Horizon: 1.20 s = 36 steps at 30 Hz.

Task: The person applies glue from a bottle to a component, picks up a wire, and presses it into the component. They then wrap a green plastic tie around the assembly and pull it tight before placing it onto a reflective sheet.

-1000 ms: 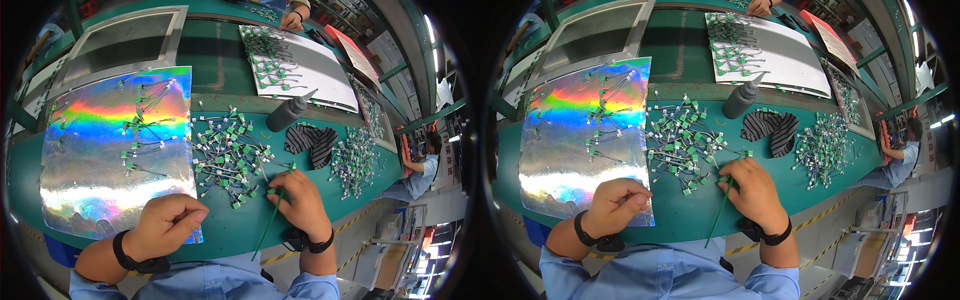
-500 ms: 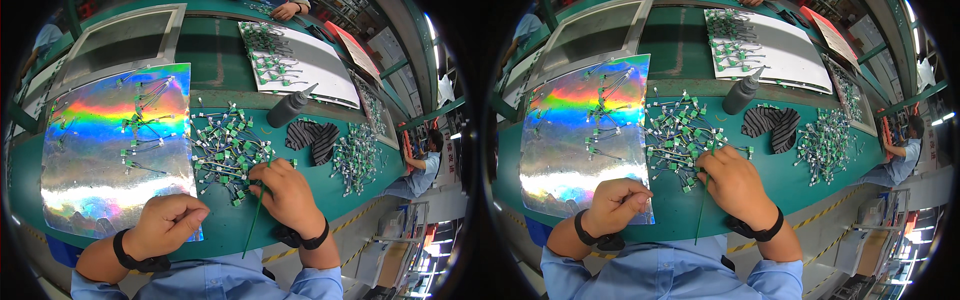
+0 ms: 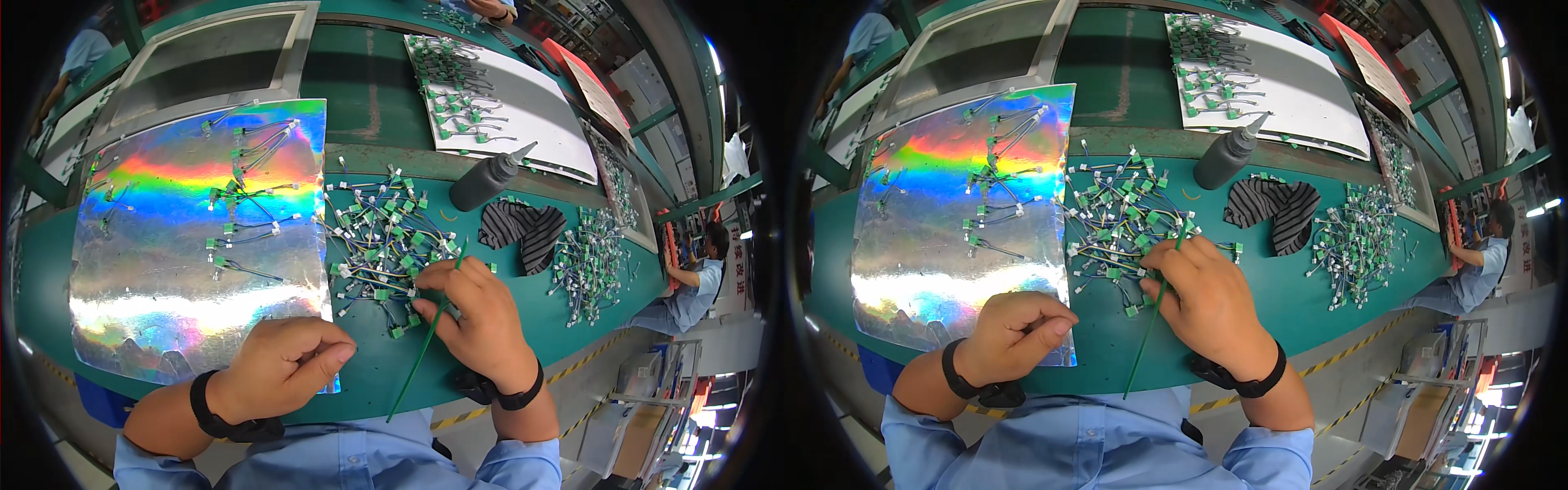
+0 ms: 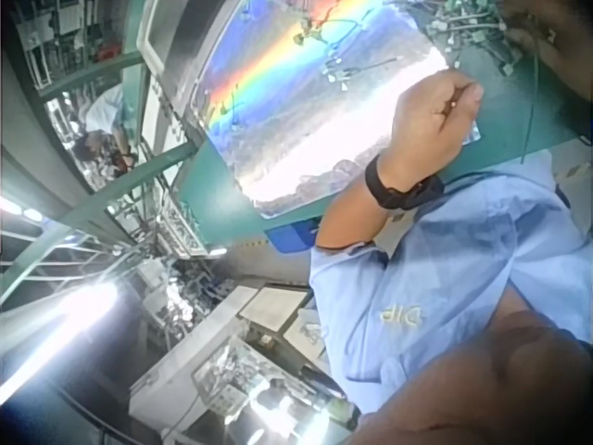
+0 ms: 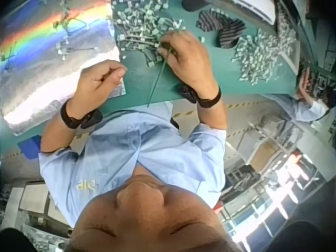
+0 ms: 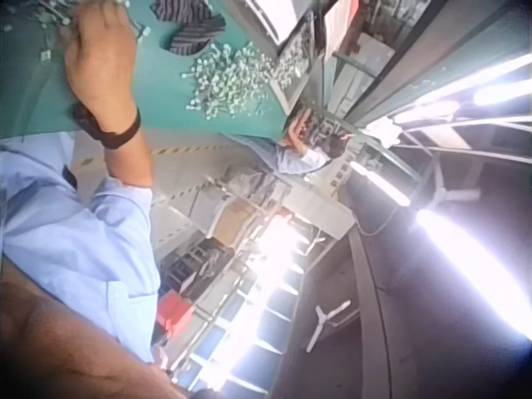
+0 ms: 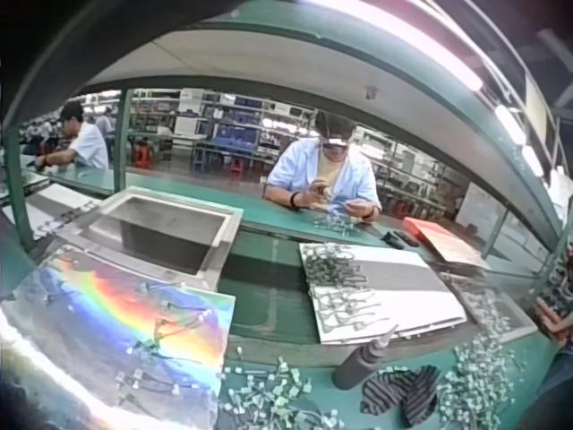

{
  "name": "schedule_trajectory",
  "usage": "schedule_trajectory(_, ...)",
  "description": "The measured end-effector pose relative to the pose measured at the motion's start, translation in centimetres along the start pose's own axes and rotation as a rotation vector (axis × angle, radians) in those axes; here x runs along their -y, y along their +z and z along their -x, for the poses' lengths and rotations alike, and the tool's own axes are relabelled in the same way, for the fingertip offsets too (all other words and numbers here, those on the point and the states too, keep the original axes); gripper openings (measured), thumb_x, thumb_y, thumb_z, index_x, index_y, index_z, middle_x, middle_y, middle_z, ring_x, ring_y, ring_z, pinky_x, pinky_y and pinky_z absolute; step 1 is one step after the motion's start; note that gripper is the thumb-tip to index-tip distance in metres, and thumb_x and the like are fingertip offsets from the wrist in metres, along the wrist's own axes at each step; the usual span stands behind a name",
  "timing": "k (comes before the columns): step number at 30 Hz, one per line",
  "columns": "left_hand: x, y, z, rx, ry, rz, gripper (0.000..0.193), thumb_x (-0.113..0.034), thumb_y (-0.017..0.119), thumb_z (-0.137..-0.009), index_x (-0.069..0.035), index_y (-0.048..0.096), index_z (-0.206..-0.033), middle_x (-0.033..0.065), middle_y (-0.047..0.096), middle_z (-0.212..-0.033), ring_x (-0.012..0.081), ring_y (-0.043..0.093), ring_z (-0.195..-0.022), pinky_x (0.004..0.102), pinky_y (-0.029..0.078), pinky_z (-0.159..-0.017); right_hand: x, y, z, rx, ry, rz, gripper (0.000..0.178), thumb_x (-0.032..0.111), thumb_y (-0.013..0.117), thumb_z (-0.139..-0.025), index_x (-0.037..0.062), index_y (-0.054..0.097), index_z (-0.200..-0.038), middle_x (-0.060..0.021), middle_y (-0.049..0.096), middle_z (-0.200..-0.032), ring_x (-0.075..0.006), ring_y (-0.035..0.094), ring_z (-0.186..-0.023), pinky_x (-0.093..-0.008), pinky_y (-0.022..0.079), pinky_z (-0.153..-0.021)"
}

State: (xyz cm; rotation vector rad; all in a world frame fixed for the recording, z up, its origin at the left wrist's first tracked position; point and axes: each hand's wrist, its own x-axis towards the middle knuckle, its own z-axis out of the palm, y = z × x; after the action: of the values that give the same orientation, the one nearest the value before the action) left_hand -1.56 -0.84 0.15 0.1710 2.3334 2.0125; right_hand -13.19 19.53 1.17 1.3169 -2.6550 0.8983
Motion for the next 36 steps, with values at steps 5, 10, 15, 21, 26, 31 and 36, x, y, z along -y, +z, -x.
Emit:
schedule_trajectory(5, 0.2, 0.0, 0.0, -0.019, -0.003, -0.029, 0.008, -0.008, 0.057, -0.084, 0.0, 0.058, -0.082, 0.0055, 0.057, -0.063, 0.01, 0.057, -0.053, 0.0225, 0.041, -0.045, 0.0, 0.4, -0.4, 0.055, -0.038, 0.0, 0.022, 0.001, 0.068, -0.065, 0.0053, 0.056, -0.083, -0.0069, 0.06, -0.083, -0.0261, 0.055, -0.073, -0.0343, 0.044, -0.064)
schedule_trajectory(10, 0.5, -0.1, -0.1, -0.021, 0.036, -0.084, 0.008, -0.009, 0.059, -0.082, -0.001, 0.059, -0.082, 0.0053, 0.056, -0.062, 0.0098, 0.055, -0.053, 0.023, 0.04, -0.045, -0.5, -0.5, -0.2, -0.008, -0.049, -0.146, 0.02, 0.0, 0.068, -0.066, 0.0041, 0.056, -0.082, -0.0078, 0.06, -0.082, -0.0226, 0.057, -0.072, -0.0316, 0.044, -0.063)
schedule_trajectory(15, 1.5, -0.1, 0.3, -0.105, -0.081, -0.061, 0.009, -0.009, 0.062, -0.08, -0.002, 0.059, -0.085, 0.0053, 0.056, -0.066, 0.0094, 0.051, -0.052, 0.0227, 0.039, -0.045, -0.4, -1.2, 0.5, -0.049, -0.012, -0.36, 0.019, -0.002, 0.068, -0.067, 0.0035, 0.056, -0.08, -0.0089, 0.06, -0.082, -0.0188, 0.057, -0.072, -0.0288, 0.043, -0.062)
schedule_trajectory(21, 1.2, 0.1, 0.3, -0.24, -0.067, 0.11, 0.018, -0.003, 0.066, -0.075, -0.002, 0.059, -0.092, 0.0058, 0.057, -0.074, 0.0077, 0.05, -0.054, 0.0207, 0.039, -0.047, -0.1, -1.8, 0.6, -0.078, -0.117, -0.533, 0.018, -0.005, 0.066, -0.069, 0.0039, 0.057, -0.083, -0.0097, 0.06, -0.084, -0.0185, 0.057, -0.073, -0.0272, 0.045, -0.061)
schedule_trajectory(26, 1.0, -0.4, 0.3, -0.157, 0.139, -0.027, 0.028, 0.004, 0.068, -0.07, 0.0, 0.059, -0.096, 0.0068, 0.057, -0.078, 0.0069, 0.052, -0.061, 0.0189, 0.04, -0.051, -0.4, -1.1, 0.9, -0.129, -0.155, -0.596, 0.018, -0.006, 0.065, -0.07, 0.004, 0.058, -0.083, -0.0103, 0.059, -0.085, -0.0182, 0.057, -0.073, -0.0273, 0.045, -0.062)
schedule_trajectory(31, 0.7, -0.3, 0.2, -0.156, 0.183, -0.017, 0.03, 0.004, 0.069, -0.068, 0.0, 0.059, -0.097, 0.0069, 0.057, -0.078, 0.0084, 0.053, -0.061, 0.0191, 0.04, -0.051, -0.2, -1.1, 0.8, -0.163, -0.164, -0.587, 0.018, -0.006, 0.064, -0.069, 0.0041, 0.058, -0.083, -0.0098, 0.059, -0.084, -0.0181, 0.057, -0.073, -0.0275, 0.045, -0.061)
schedule_trajectory(36, 0.7, -0.1, 0.1, -0.183, 0.176, -0.034, 0.026, 0.002, 0.069, -0.069, -0.001, 0.061, -0.094, 0.0067, 0.057, -0.076, 0.0084, 0.052, -0.059, 0.0196, 0.04, -0.05, -0.2, -1.3, 0.9, -0.139, -0.145, -0.571, 0.019, -0.007, 0.063, -0.069, 0.0041, 0.058, -0.083, -0.009, 0.059, -0.082, -0.0182, 0.057, -0.074, -0.027, 0.045, -0.061)
